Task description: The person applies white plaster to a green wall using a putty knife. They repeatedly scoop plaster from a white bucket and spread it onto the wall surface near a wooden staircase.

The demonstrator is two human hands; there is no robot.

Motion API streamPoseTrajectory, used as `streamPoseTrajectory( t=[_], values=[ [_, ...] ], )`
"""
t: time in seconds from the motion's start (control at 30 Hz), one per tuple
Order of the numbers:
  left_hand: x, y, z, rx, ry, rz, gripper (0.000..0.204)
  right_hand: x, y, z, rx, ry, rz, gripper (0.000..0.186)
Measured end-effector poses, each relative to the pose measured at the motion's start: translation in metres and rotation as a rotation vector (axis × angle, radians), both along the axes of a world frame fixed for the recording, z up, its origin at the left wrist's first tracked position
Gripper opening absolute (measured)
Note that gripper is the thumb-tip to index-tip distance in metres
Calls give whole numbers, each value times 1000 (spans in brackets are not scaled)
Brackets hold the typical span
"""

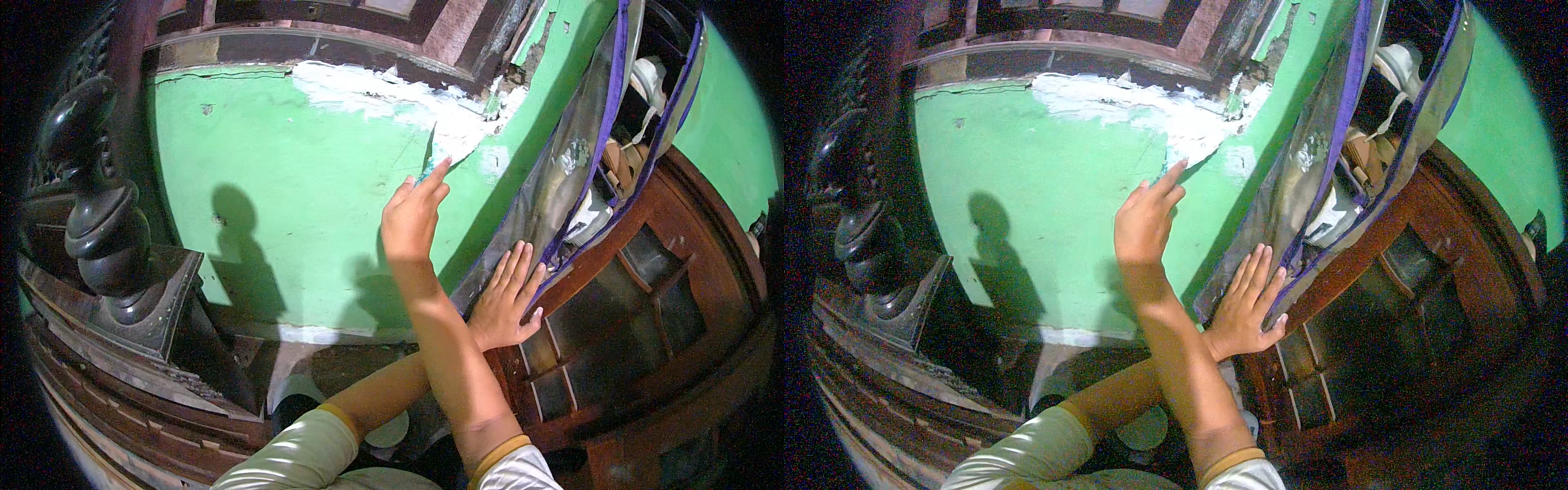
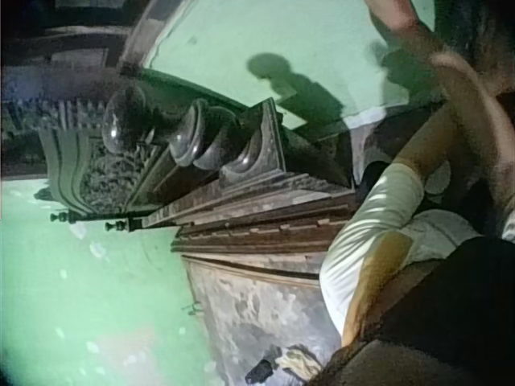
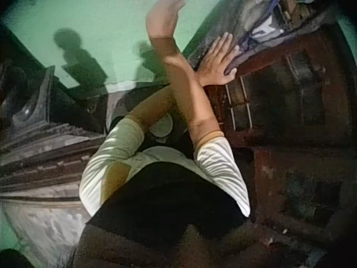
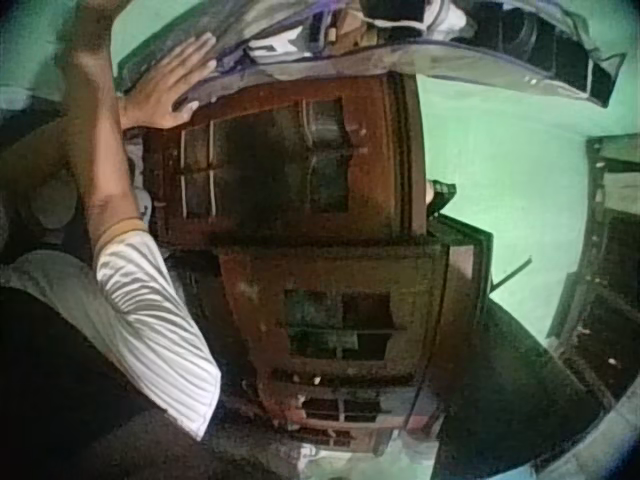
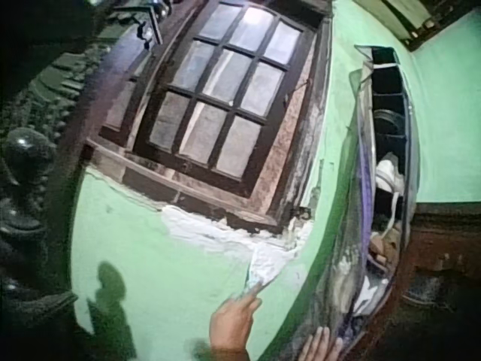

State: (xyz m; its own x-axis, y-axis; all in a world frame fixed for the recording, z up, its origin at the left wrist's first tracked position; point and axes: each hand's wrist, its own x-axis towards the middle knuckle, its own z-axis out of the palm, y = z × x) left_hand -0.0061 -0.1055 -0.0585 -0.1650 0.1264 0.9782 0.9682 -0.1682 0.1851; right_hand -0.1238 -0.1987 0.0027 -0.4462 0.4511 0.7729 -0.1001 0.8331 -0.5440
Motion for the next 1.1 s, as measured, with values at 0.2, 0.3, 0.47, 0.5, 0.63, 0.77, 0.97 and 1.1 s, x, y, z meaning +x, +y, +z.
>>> streamPoseTrajectory(
  t=[0.2,0.3,0.47,0.5,0.63,0.77,0.97,1.1],
  values=[
    [4,0,-10,2,-31,28,85,30,-23,-25,30,-98,73,68],
    [8,2,-10,7,-34,14,88,29,-16,-13,48,-15,31,66],
    [13,4,-11,-10,-66,59,86,60,-34,-39,133,-71,130,67],
    [13,4,-11,-11,-72,69,86,67,-38,-42,173,-30,179,67],
    [12,2,-13,-35,-86,110,85,69,-17,-14,85,0,52,66],
    [23,8,-6,-21,-111,99,86,70,1,-21,-4,-40,41,67],
    [24,5,-11,-21,-144,141,87,110,-13,-32,31,25,252,63],
    [18,-5,-22,-59,-170,171,86,119,-12,-19,39,58,366,63]
  ],
)
